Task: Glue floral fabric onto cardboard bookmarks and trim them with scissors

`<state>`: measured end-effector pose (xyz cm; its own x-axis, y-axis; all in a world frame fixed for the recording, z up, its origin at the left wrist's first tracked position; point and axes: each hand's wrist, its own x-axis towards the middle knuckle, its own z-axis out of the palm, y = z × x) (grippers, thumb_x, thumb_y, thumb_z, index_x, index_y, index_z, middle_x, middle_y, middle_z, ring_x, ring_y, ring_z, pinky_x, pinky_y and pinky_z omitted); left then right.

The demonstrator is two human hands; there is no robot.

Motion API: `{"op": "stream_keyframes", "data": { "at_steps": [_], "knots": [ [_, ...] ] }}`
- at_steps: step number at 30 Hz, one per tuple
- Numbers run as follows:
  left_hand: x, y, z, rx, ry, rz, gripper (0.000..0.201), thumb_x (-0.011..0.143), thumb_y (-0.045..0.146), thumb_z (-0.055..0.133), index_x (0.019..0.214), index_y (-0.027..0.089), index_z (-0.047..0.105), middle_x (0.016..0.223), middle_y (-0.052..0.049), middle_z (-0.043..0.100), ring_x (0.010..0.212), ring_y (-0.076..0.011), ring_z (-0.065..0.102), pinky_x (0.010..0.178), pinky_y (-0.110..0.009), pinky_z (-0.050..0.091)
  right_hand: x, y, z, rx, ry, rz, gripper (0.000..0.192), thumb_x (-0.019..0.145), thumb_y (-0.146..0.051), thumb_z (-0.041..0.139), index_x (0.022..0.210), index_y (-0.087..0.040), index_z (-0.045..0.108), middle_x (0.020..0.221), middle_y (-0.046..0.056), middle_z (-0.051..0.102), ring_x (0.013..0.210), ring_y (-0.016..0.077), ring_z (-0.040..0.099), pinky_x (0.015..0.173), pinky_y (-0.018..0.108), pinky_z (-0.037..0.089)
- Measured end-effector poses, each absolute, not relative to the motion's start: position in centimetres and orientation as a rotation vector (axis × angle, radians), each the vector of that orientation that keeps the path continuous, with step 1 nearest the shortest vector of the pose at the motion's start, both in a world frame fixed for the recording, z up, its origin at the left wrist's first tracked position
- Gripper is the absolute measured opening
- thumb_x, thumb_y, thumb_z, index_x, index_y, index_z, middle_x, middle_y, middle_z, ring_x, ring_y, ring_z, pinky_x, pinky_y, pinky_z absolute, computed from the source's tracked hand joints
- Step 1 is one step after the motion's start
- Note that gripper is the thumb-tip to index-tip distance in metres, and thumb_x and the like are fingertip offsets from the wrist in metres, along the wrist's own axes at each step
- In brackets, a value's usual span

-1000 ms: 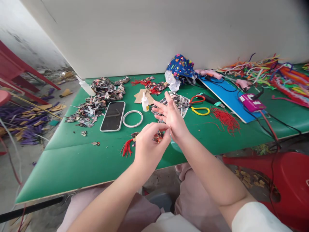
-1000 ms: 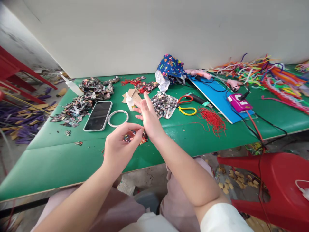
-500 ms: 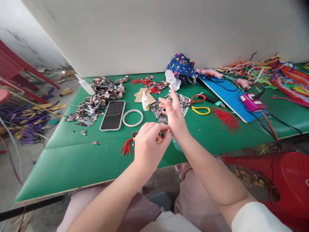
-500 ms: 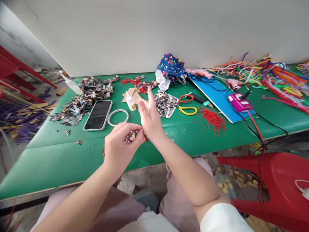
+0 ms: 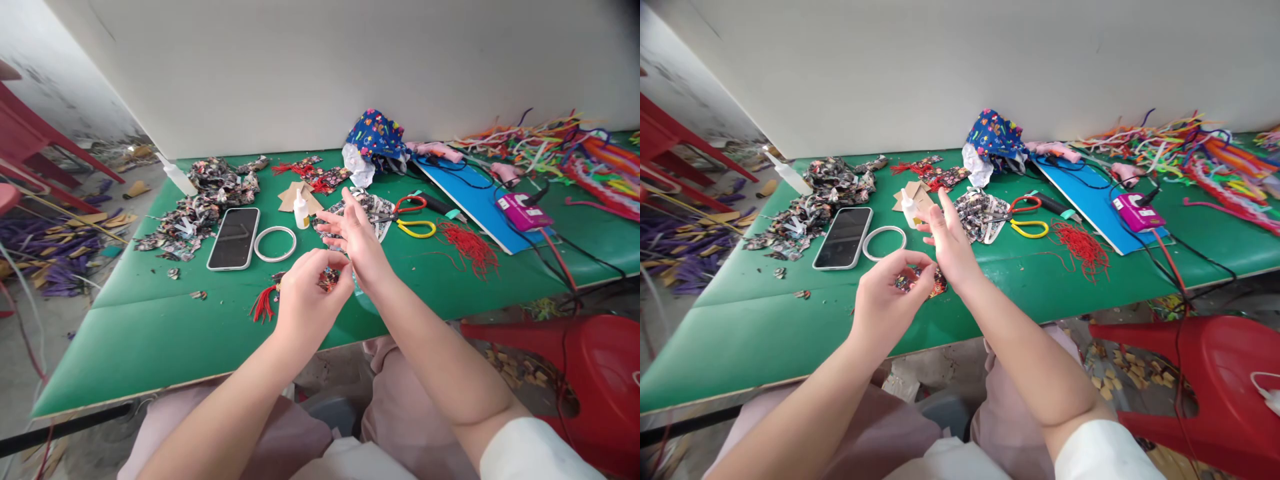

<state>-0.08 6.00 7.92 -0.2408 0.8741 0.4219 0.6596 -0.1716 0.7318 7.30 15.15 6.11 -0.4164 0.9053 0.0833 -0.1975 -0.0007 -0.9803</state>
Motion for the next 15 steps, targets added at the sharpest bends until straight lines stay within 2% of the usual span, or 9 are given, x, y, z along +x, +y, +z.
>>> {"op": "stream_keyframes", "data": {
  "at_steps": [11,15],
  "knots": [
    [-0.14,5.98,7.91,1.905,1.916,1.407,0.008,0.076,0.013,0.058,0.076,0.019,0.063,0.071,0.001,0.066,0.066,-0.0121,0.058,0.061,-0.024,0.046,7.65,15.00,6.41,-0.822,-1.480,1.456,0.073,0.084,-0.066,0.033,0.145,-0.030,0.015,0.120,0.007,0.061,0.103,0.0186,0.059,0.092,0.042,0.046],
    [-0.20,6.08,7.55,2.015,1.945,1.447,0.007,0.076,0.012,0.058,0.074,0.018,0.062,0.069,0.000,0.065,0.065,-0.0122,0.056,0.062,-0.024,0.046,7.61,14.78,6.49,-0.823,-1.503,1.398,0.070,0.085,-0.063,0.034,0.145,-0.031,0.016,0.129,0.007,0.055,0.108,0.0202,0.057,0.094,0.042,0.045]
  ]
}}
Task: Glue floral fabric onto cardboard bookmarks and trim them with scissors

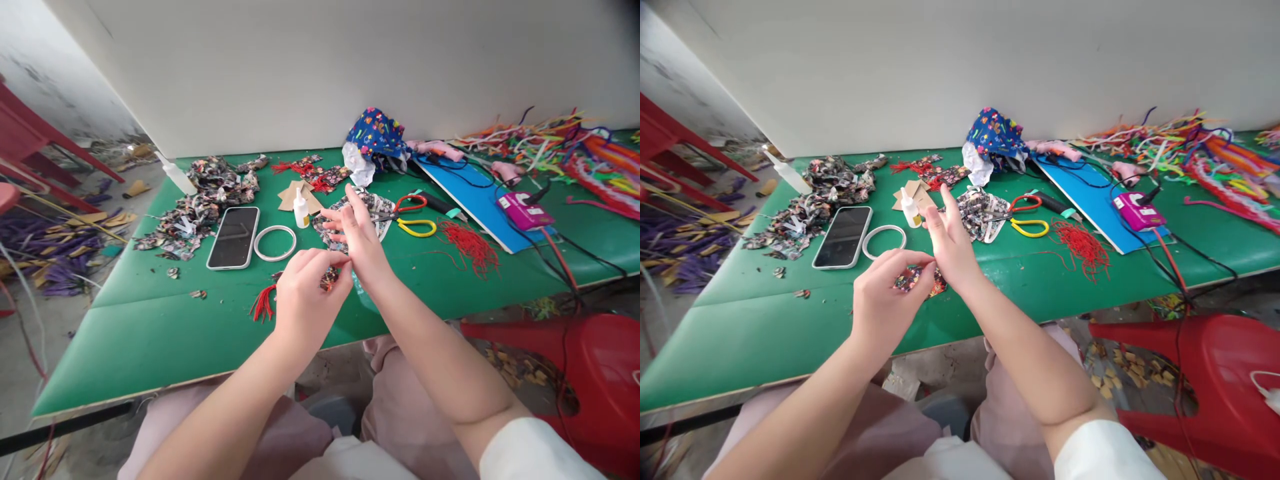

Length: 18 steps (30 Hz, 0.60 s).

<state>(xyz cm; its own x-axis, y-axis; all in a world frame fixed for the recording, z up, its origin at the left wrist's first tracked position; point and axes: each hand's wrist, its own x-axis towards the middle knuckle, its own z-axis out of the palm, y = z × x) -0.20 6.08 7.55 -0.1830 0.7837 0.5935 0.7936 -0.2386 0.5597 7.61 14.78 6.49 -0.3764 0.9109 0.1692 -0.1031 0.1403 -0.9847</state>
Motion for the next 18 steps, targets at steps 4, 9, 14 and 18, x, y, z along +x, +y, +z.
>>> {"op": "stream_keyframes", "data": {
  "at_steps": [4,9,14,18],
  "knots": [
    [-0.34,6.26,7.12,-1.990,-1.786,-1.352,0.009,0.077,0.012,0.055,0.071,0.017,0.059,0.067,0.000,0.063,0.066,-0.0133,0.054,0.066,-0.026,0.045,7.47,14.70,6.32,-0.812,-1.500,1.386,0.068,0.086,-0.061,0.035,0.144,-0.032,0.017,0.130,0.005,0.055,0.109,0.0210,0.057,0.095,0.043,0.044],
    [-0.43,6.32,7.15,-2.006,-1.777,-1.320,0.010,0.077,0.011,0.054,0.070,0.018,0.057,0.066,0.000,0.062,0.065,-0.0131,0.053,0.064,-0.026,0.044,7.44,14.85,6.00,-0.844,-1.509,1.397,0.071,0.085,-0.064,0.034,0.145,-0.030,0.016,0.124,0.007,0.058,0.101,0.0190,0.059,0.092,0.042,0.046],
    [-0.40,6.24,7.33,-2.018,-1.780,-1.321,0.010,0.077,0.011,0.054,0.069,0.018,0.056,0.065,0.000,0.060,0.064,-0.0130,0.052,0.063,-0.026,0.044,7.40,15.09,5.77,-0.838,-1.496,1.393,0.075,0.083,-0.067,0.033,0.145,-0.027,0.017,0.118,0.008,0.061,0.099,0.0190,0.060,0.088,0.040,0.047],
    [-0.34,6.15,7.37,-2.032,-1.792,-1.329,0.011,0.078,0.012,0.052,0.070,0.018,0.056,0.065,0.000,0.060,0.064,-0.0131,0.052,0.064,-0.026,0.044,7.33,15.43,5.49,-0.839,-1.500,1.389,0.078,0.081,-0.070,0.033,0.145,-0.029,0.014,0.116,0.007,0.062,0.097,0.0196,0.060,0.086,0.041,0.048]
  ]
}}
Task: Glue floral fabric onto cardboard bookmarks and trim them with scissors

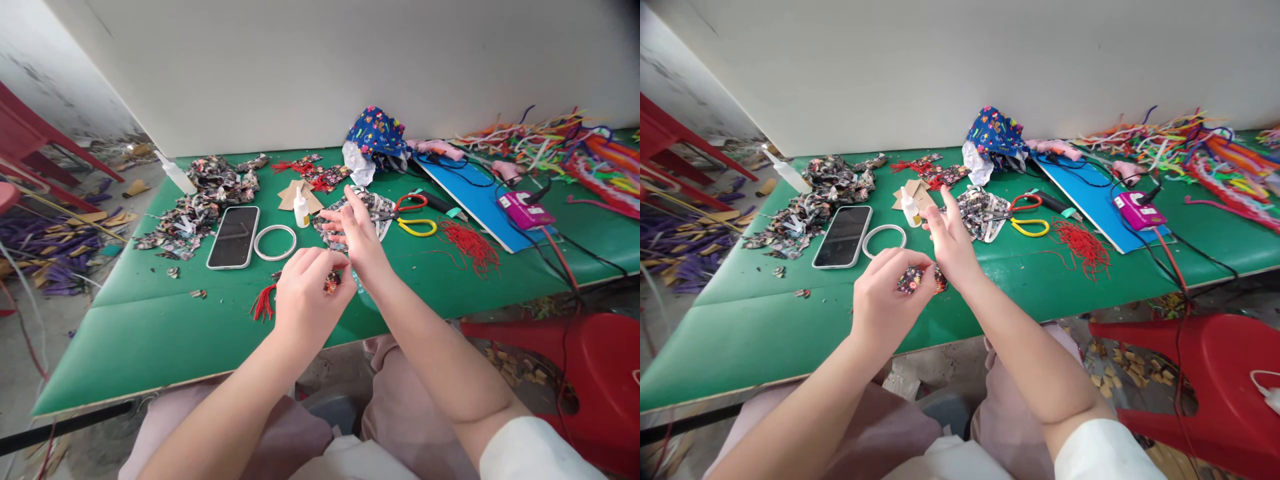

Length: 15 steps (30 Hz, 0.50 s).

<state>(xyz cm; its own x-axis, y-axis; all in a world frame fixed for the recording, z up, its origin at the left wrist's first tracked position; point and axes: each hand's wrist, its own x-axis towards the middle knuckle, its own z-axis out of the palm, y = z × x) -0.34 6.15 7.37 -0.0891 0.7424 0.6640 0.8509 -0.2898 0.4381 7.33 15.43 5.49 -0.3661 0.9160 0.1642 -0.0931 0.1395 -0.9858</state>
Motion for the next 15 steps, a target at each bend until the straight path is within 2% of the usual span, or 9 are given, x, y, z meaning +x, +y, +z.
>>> {"op": "stream_keyframes", "data": {
  "at_steps": [10,15],
  "knots": [
    [-0.26,5.89,7.68,-2.099,-1.791,-1.304,0.011,0.079,0.014,0.052,0.071,0.018,0.057,0.066,0.000,0.061,0.066,-0.0133,0.053,0.065,-0.026,0.044,7.45,15.63,5.75,-0.881,-1.439,1.403,0.077,0.081,-0.069,0.035,0.144,-0.029,0.019,0.114,0.008,0.063,0.095,0.0177,0.062,0.083,0.036,0.049],
    [-0.26,5.92,7.59,-2.105,-1.823,-1.272,0.011,0.080,0.015,0.052,0.072,0.018,0.058,0.067,0.000,0.062,0.066,-0.0134,0.053,0.066,-0.026,0.044,7.29,15.84,5.82,-0.887,-1.329,1.547,0.074,0.081,-0.068,0.036,0.143,-0.030,0.021,0.111,0.006,0.066,0.093,0.0182,0.063,0.079,0.035,0.052]
  ]
}}
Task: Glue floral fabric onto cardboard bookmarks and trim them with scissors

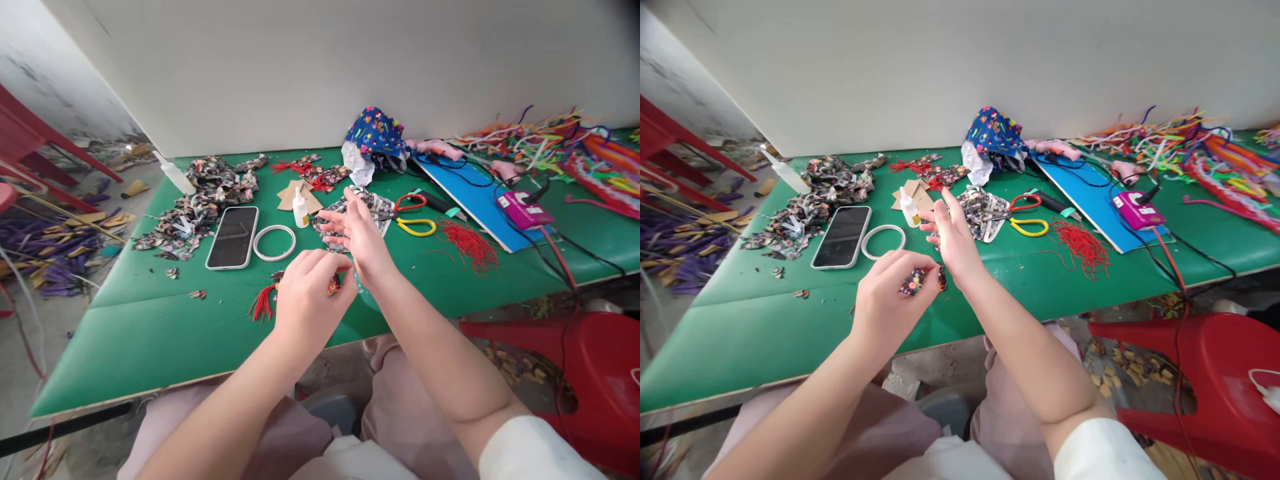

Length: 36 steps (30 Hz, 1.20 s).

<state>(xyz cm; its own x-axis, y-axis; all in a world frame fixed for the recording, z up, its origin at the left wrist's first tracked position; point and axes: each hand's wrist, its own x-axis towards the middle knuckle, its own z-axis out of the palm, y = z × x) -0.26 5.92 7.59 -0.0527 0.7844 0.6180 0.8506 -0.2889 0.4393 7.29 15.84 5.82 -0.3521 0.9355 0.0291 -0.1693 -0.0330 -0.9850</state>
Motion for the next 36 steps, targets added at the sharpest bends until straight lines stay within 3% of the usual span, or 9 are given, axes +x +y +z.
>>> {"op": "stream_keyframes", "data": {
  "at_steps": [8,19,30,36],
  "knots": [
    [-0.2,6.0,7.4,-2.101,-1.798,-1.288,0.008,0.081,0.016,0.053,0.078,0.018,0.061,0.071,-0.001,0.065,0.069,-0.0140,0.055,0.067,-0.027,0.045,6.9,15.8,5.8,-0.924,-1.297,1.574,0.076,0.080,-0.068,0.037,0.143,-0.028,0.021,0.111,0.007,0.065,0.092,0.0188,0.063,0.079,0.035,0.052],
    [-0.4,6.2,6.9,-2.079,-1.739,-1.212,0.011,0.080,0.014,0.052,0.071,0.017,0.059,0.066,-0.001,0.062,0.066,-0.0148,0.053,0.066,-0.028,0.044,6.6,14.9,5.5,-0.947,-1.342,1.506,0.069,0.082,-0.064,0.040,0.139,-0.029,0.027,0.112,0.007,0.063,0.091,0.0172,0.062,0.081,0.035,0.050],
    [-0.6,6.2,7.5,-2.063,-1.765,-1.264,0.010,0.078,0.014,0.054,0.069,0.017,0.058,0.065,0.000,0.061,0.063,-0.0124,0.052,0.062,-0.025,0.043,6.5,15.3,5.8,-0.939,-1.201,1.666,0.066,0.084,-0.059,0.042,0.139,-0.026,0.027,0.103,0.006,0.067,0.083,0.0162,0.062,0.071,0.030,0.050],
    [-0.4,6.1,7.3,-2.086,-1.784,-1.229,0.010,0.081,0.017,0.053,0.074,0.017,0.061,0.069,-0.001,0.064,0.066,-0.0142,0.054,0.065,-0.027,0.044,6.6,15.4,5.3,-0.944,-1.284,1.542,0.068,0.081,-0.063,0.042,0.139,-0.029,0.028,0.106,0.005,0.065,0.086,0.0161,0.062,0.075,0.032,0.049]
  ]
}}
